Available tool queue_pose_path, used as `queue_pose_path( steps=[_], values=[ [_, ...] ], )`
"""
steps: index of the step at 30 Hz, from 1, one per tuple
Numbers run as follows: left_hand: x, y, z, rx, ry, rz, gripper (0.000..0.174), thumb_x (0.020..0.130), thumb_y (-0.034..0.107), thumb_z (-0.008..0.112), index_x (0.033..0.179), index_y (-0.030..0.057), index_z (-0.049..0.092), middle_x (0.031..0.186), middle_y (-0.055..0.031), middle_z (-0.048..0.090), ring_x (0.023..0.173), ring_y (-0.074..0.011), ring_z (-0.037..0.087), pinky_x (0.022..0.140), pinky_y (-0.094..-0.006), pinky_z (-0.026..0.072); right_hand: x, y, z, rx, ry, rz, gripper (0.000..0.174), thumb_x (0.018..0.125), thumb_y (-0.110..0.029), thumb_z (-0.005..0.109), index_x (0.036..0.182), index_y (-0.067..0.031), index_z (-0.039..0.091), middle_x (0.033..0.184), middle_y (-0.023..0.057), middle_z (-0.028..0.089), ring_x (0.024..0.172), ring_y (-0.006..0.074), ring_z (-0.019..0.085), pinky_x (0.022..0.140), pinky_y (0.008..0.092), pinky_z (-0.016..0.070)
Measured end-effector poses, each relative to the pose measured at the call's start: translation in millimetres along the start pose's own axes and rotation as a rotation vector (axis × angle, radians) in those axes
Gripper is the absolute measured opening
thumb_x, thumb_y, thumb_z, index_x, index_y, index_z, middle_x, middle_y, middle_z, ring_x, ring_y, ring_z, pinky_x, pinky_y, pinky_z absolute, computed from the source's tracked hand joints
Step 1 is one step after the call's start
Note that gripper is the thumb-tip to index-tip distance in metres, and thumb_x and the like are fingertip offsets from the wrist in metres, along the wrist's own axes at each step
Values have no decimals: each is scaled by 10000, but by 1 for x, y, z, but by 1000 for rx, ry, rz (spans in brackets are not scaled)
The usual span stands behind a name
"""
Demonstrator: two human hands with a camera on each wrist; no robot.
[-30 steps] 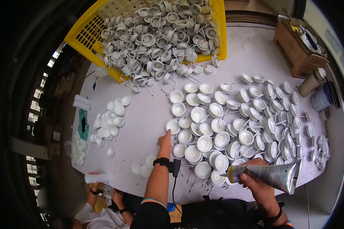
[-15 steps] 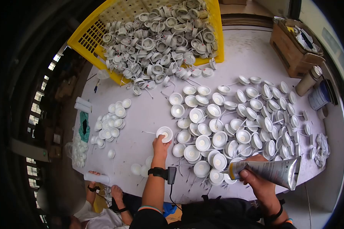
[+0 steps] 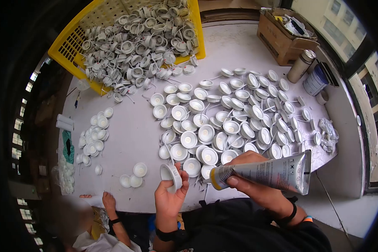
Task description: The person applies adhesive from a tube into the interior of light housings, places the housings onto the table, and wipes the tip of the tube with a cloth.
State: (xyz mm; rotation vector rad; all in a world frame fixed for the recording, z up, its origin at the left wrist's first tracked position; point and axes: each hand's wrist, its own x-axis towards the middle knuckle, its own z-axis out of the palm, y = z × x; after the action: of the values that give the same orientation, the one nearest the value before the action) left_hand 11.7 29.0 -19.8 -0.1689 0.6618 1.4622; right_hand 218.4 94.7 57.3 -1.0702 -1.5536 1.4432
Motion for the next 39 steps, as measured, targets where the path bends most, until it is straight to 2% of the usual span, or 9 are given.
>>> queue_pose_path(
  steps=[3, 5, 6, 8, 11, 18, 21, 23, 39],
  values=[
    [-8, -6, 8, 68, -116, -49, 520, 701, 88, 429, 1197, 0, 299, 1103, -162, 428, 1045, -299, 420, 809, -374, 414, -3, -3, 0, 18, 15, -82, 171, 685, -129, 618, 817, -40, 558, 798, 55, 563, 760, 191, 513, 690, 313, 398],
    [-11, -10, 12, 70, -272, -94, 531, 780, 238, 401, 1244, 37, 240, 1195, -195, 357, 1122, -350, 341, 879, -412, 354, -2, -7, 0, -14, -25, -101, 270, 695, -212, 635, 833, -8, 526, 769, 99, 515, 602, 136, 507, 471, 225, 433],
    [-13, -11, 15, 68, -272, -94, 531, 780, 238, 401, 1244, 37, 240, 1195, -195, 357, 1122, -350, 341, 879, -412, 354, 1, -9, -2, -15, -26, -100, 270, 695, -212, 635, 833, -8, 526, 769, 99, 515, 602, 136, 507, 471, 225, 433],
    [-17, -13, 22, -32, -371, -180, 557, 829, 366, 327, 1273, 63, 181, 1215, -204, 330, 1126, -350, 333, 888, -409, 339, 9, -13, -7, -414, -151, -430, 227, 670, -175, 651, 812, -37, 540, 772, 71, 542, 651, 165, 521, 563, 273, 442],
    [-20, -17, 25, -32, -453, -228, 554, 852, 398, 259, 1288, 78, 138, 1225, -175, 327, 1129, -314, 340, 890, -397, 335, 7, -20, 0, -388, -85, -386, 207, 637, -66, 661, 821, -86, 570, 811, 33, 565, 733, 197, 544, 644, 300, 448],
    [-19, -20, 27, 129, -380, -248, 607, 823, 400, 352, 1279, 51, 155, 1232, -129, 323, 1087, -263, 380, 830, -414, 368, 14, -33, 8, -592, -150, -420, 228, 619, -57, 677, 817, -88, 568, 796, 29, 563, 728, 187, 550, 638, 288, 460],
    [-20, -23, 19, 153, -393, -205, 619, 807, 381, 409, 1264, 30, 182, 1246, -132, 305, 1107, -271, 363, 877, -421, 335, 16, -35, 11, -656, -168, -411, 222, 618, -57, 678, 808, -88, 567, 786, 30, 563, 719, 187, 550, 632, 285, 461],
    [-18, -23, 14, -3, -492, -228, 535, 838, 287, 411, 1254, 27, 198, 1249, -89, 304, 1143, -198, 328, 939, -359, 290, 17, -32, 13, -682, -163, -460, 208, 626, -49, 670, 804, -82, 567, 791, 33, 566, 721, 190, 553, 626, 285, 463],
    [-25, -20, 26, 40, -523, -256, 575, 820, 294, 452, 1251, 29, 180, 1224, -97, 315, 1118, -187, 359, 913, -335, 329, 19, -28, 16, -558, -143, -526, 221, 624, -30, 670, 820, -57, 570, 797, 47, 576, 694, 185, 565, 589, 282, 470]
  ],
)
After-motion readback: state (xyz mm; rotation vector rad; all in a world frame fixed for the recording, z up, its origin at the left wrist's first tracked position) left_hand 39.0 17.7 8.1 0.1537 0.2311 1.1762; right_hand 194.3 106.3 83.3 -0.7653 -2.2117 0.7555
